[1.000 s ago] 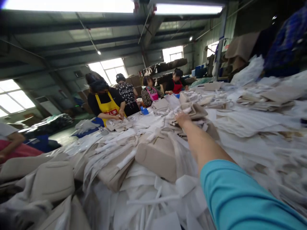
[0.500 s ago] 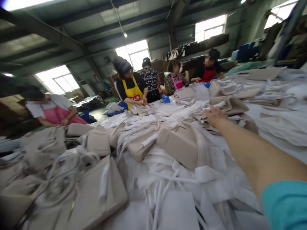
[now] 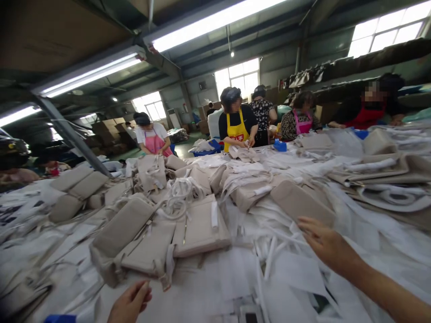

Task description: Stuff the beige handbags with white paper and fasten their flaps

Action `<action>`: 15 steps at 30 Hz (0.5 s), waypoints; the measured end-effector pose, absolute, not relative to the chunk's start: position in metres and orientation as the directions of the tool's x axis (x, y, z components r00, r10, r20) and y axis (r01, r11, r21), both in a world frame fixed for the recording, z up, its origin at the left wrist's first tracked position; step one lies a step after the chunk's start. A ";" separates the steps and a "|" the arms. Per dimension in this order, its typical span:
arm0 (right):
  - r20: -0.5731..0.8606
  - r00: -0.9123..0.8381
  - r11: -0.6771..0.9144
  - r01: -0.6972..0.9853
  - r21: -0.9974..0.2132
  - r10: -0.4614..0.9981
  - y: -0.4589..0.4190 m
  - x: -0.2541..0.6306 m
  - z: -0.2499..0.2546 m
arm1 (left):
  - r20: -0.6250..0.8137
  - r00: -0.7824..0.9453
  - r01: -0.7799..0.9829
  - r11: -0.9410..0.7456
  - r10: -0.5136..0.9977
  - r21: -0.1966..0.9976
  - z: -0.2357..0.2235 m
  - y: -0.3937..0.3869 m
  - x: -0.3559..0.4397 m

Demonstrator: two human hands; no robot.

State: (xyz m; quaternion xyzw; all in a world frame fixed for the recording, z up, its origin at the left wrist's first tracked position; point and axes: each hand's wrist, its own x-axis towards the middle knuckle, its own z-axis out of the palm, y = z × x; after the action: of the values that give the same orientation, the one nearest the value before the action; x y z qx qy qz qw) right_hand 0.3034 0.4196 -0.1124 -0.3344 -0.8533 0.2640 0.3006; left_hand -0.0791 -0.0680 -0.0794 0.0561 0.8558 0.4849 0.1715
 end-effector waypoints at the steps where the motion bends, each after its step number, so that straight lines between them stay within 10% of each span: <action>1: 0.283 -0.596 0.583 0.400 -0.707 0.752 0.393 0.300 -0.114 | -0.234 -0.942 -0.082 0.511 0.241 0.856 -0.079 -0.077 -0.091; 9: -0.039 -0.635 0.333 0.456 -0.825 0.772 0.273 0.218 -0.079 | -0.409 -0.853 -0.317 0.301 0.324 0.899 -0.092 -0.087 -0.141; 15: 0.055 -0.602 0.446 0.524 -0.725 0.797 0.250 0.103 -0.071 | -0.026 -0.809 0.245 0.376 0.587 0.894 -0.064 -0.092 -0.193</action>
State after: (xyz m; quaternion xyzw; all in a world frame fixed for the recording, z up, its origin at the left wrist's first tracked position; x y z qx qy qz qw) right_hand 0.1026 0.2497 -0.0706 -0.3995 -0.8267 0.3427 0.1987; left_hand -0.1925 -0.0919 -0.0644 0.2565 0.8112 0.4963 0.1726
